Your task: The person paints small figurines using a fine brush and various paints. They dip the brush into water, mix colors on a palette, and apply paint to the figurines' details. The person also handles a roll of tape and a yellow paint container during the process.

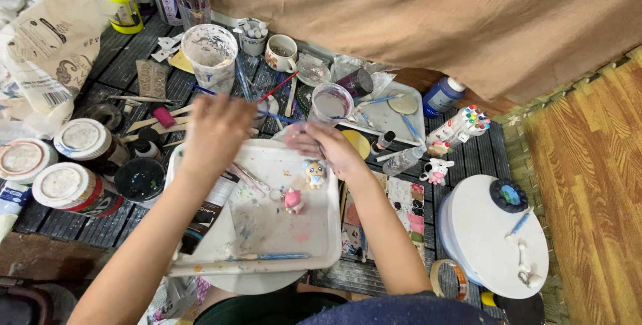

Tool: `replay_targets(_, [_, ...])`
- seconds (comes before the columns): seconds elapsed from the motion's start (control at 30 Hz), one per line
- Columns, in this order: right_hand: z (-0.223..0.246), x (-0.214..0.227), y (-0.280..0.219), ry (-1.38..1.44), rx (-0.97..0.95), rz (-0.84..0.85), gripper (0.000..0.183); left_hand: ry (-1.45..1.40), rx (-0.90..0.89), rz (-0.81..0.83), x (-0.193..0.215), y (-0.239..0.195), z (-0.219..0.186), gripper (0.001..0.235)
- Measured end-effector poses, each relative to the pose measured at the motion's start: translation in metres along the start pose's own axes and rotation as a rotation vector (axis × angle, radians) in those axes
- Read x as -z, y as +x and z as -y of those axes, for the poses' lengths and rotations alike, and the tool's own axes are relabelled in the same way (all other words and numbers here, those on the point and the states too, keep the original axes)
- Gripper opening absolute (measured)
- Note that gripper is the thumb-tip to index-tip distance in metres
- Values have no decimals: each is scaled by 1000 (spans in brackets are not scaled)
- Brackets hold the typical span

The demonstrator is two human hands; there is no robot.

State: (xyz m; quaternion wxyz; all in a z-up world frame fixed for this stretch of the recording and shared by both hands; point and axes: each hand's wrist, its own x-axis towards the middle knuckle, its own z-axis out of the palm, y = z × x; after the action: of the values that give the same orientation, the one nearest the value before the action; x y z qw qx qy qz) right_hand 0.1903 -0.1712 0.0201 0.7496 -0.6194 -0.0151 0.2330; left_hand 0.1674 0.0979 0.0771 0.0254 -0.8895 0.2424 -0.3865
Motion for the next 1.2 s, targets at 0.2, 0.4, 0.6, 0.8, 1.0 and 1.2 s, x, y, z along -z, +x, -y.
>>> replay_targets(0.2, [0, 3, 18, -115, 362, -87, 29, -1232, 833, 176, -3, -16, 27, 17])
replay_targets(0.4, [-8, 7, 70, -251, 474, -145, 25, -1774, 916, 39, 5, -39, 50, 17])
replay_targets(0.6, [-16, 5, 107, -357, 444, -198, 17, -1752, 872, -7, 17, -40, 61, 18])
replay_targets(0.8, [-16, -18, 124, -649, 597, -297, 10, -1754, 866, 4, 0, -43, 72, 18])
replay_targets(1.0, [-12, -26, 134, -781, 648, -295, 9, -1631, 869, -25, -31, -49, 77, 15])
replay_targets(1.2, [-11, -36, 143, -920, 561, -343, 13, -1281, 885, 179, -62, -48, 71, 19])
